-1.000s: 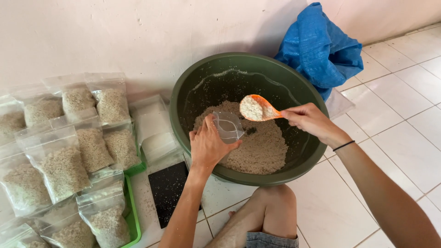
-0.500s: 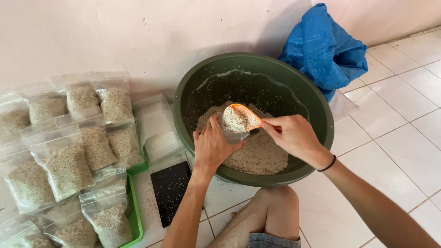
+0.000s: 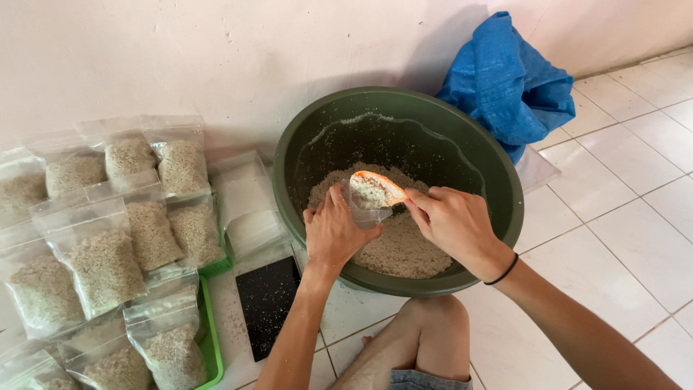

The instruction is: Filling small plastic bags with grains from a large tub, weighing them on a digital scale for accuracy, and organizing the finished bags into a tray.

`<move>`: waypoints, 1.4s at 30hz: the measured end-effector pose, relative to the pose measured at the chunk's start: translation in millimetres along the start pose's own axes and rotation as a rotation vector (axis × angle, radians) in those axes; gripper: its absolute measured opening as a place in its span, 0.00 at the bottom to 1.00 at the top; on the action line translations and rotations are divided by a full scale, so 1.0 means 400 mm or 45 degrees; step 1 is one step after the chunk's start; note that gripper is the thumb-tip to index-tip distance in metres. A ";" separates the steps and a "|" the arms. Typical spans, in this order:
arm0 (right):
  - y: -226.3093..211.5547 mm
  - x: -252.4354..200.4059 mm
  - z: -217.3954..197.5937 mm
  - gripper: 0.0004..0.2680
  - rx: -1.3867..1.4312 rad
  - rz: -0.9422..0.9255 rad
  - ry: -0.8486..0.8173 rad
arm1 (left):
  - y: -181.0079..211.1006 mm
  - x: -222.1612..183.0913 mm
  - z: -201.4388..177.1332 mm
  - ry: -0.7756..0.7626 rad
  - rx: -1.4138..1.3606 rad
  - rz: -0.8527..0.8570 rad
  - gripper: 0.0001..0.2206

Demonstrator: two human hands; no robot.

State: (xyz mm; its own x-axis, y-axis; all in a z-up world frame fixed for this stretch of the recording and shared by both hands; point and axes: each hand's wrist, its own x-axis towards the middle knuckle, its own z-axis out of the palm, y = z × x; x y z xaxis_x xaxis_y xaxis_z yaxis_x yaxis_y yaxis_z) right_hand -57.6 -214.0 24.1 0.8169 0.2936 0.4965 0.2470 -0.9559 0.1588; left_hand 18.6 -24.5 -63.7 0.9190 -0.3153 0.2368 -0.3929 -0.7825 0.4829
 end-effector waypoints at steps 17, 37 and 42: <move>-0.017 -0.047 0.058 0.13 -0.329 -0.222 0.325 | 0.007 -0.004 -0.010 0.045 -0.025 -0.023 0.44; 0.352 -0.118 0.436 0.10 -0.320 0.603 -1.064 | -0.006 0.000 -0.001 0.073 -0.011 -0.011 0.38; 0.257 -0.091 0.369 0.12 -0.256 0.246 -1.427 | -0.007 0.003 -0.002 0.060 0.002 -0.008 0.38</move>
State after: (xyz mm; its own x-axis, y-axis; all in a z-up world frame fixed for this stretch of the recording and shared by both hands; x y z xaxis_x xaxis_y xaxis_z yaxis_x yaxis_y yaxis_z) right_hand 15.2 -324.2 -103.5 0.8610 -0.1252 -0.4930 0.0620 -0.9362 0.3460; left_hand 20.7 -22.2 -64.0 0.9187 -0.2847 0.2736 -0.3873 -0.7852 0.4832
